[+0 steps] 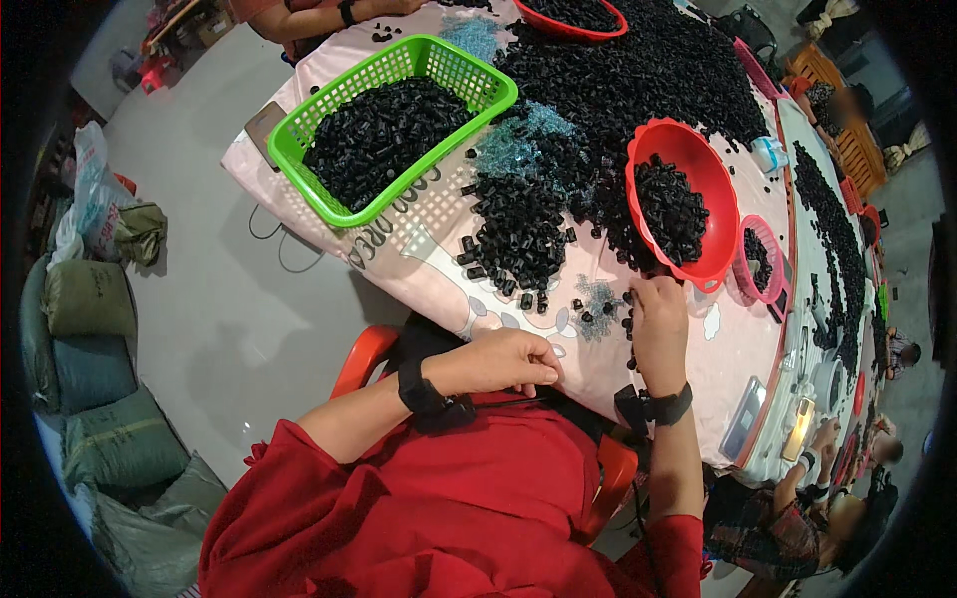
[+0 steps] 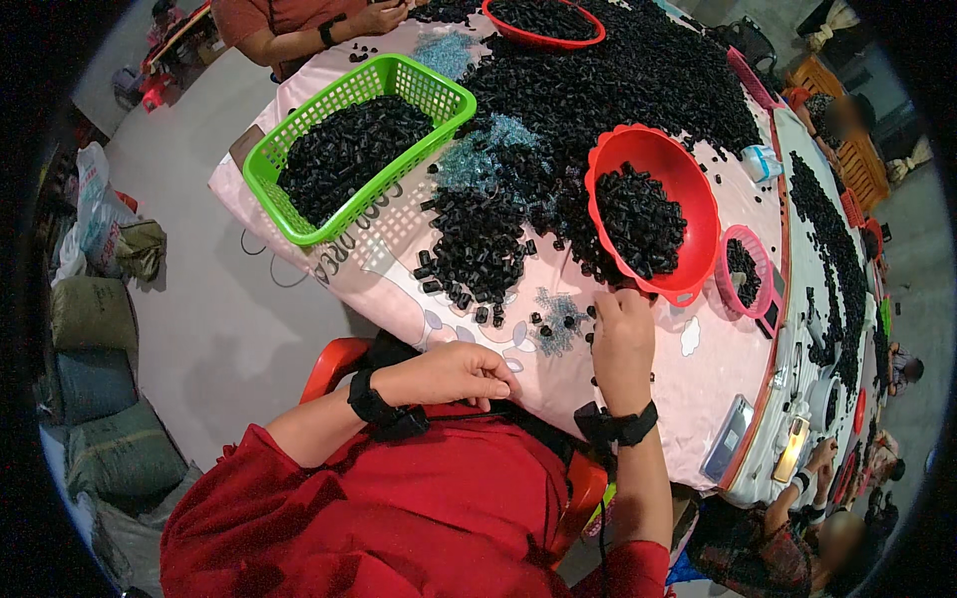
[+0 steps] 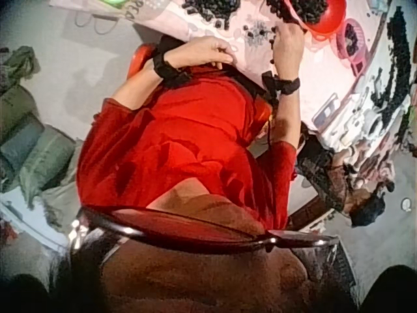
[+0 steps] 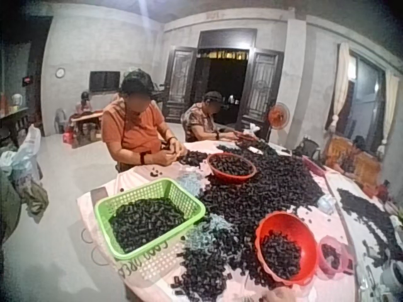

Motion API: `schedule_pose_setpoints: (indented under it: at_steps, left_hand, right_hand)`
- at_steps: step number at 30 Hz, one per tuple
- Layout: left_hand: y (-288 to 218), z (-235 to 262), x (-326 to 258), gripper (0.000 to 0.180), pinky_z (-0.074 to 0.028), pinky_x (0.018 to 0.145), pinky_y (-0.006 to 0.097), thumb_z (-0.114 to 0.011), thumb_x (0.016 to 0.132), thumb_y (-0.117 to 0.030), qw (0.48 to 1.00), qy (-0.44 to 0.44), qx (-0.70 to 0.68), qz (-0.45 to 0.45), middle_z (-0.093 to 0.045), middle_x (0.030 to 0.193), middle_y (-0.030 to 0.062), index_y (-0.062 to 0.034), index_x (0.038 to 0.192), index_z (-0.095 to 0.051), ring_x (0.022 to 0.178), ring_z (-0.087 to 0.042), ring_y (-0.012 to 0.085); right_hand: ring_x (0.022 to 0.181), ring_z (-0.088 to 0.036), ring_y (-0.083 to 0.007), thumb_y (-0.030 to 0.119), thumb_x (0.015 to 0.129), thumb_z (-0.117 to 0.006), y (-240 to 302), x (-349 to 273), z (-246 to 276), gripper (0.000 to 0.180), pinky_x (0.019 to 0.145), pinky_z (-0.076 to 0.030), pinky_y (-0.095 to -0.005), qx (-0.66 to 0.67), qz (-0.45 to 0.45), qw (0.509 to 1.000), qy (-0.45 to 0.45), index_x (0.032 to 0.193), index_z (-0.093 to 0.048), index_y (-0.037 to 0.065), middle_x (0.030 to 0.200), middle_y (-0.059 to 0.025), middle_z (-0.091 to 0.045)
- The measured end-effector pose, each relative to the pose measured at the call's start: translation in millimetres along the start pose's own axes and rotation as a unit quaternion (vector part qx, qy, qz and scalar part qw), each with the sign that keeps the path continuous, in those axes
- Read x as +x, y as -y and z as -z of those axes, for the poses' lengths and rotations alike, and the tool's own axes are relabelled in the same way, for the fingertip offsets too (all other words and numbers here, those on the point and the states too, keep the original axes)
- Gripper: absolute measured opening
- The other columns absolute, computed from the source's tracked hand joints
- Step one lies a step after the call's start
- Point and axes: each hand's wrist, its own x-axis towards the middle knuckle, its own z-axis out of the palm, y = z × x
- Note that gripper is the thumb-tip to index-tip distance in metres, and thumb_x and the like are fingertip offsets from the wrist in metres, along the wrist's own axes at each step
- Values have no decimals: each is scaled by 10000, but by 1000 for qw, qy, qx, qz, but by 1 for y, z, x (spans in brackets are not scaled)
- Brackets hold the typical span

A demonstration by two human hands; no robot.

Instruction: The person inserts small metal pins into black plastic pieces by hand and places the assembled components into a red bowl. They then gather a handful of the plastic pieces from the table and drop them into a green basket.

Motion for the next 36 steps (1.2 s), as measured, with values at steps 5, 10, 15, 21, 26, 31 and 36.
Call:
schedule_pose_setpoints:
  at_steps: [5, 10, 15, 21, 26, 31, 36]
  left_hand:
    - [0, 0, 1, 284, -552, 707, 250, -618, 1011, -235, 1000, 1, -4, 3, -722, 1024, 55, -11, 1164, -704, 810, -690, 109]
    - [4, 0, 1, 286, -552, 705, 248, -625, 1008, -229, 1000, -3, -15, 0, -724, 1033, 62, -4, 1169, -699, 808, -688, 113]
    - [1, 0, 1, 292, -555, 709, 249, -627, 1007, -230, 1000, -2, -11, -1, -725, 1039, 62, 0, 1173, -696, 808, -686, 112]
    - [3, 0, 1, 288, -554, 708, 248, -629, 1006, -230, 1000, -2, -20, -7, -723, 1025, 53, -3, 1170, -697, 803, -683, 108]
    - [5, -1, 1, 279, -550, 704, 245, -632, 1005, -225, 1000, 0, -18, -2, -719, 1014, 49, -7, 1166, -698, 803, -681, 107]
    - [4, 0, 0, 280, -544, 704, 244, -637, 1005, -231, 997, 2, -82, -7, -717, 1024, 46, -16, 1175, -696, 806, -678, 102]
    - [2, 0, -1, 283, -543, 713, 237, -642, 1004, -230, 996, -1, -87, -8, -714, 1041, 44, -18, 1185, -692, 804, -677, 96]
  right_hand:
    - [882, -568, -356, -55, 825, -582, -11, -2, -5, 149, 780, -465, -455, 78, 29, 997, 3, 954, -643, -11, 906, -155, -583]
    - [903, -580, -364, -55, 830, -610, -11, -9, 5, 159, 788, -465, -442, 41, 13, 998, 42, 974, -650, 1, 915, -157, -602]
    - [881, -576, -356, -21, 844, -639, 12, -11, 9, 157, 770, -457, -450, 117, 17, 993, 4, 996, -646, 18, 912, -150, -597]
    - [887, -592, -351, -11, 860, -663, 28, -16, 7, 134, 792, -465, -440, 111, 14, 993, 31, 992, -643, 1, 922, -148, -615]
    - [876, -585, -354, -9, 862, -665, 28, -17, 1, 109, 780, -462, -449, 108, 16, 994, 28, 964, -626, 3, 908, -152, -606]
    - [840, -586, -352, -6, 857, -670, 20, -21, 3, 107, 743, -464, -440, 141, -7, 990, -5, 943, -607, 6, 884, -151, -594]
    - [820, -585, -371, -33, 854, -651, 24, -41, 24, 106, 729, -465, -443, 215, -45, 972, 78, 939, -600, 1, 857, -162, -592]
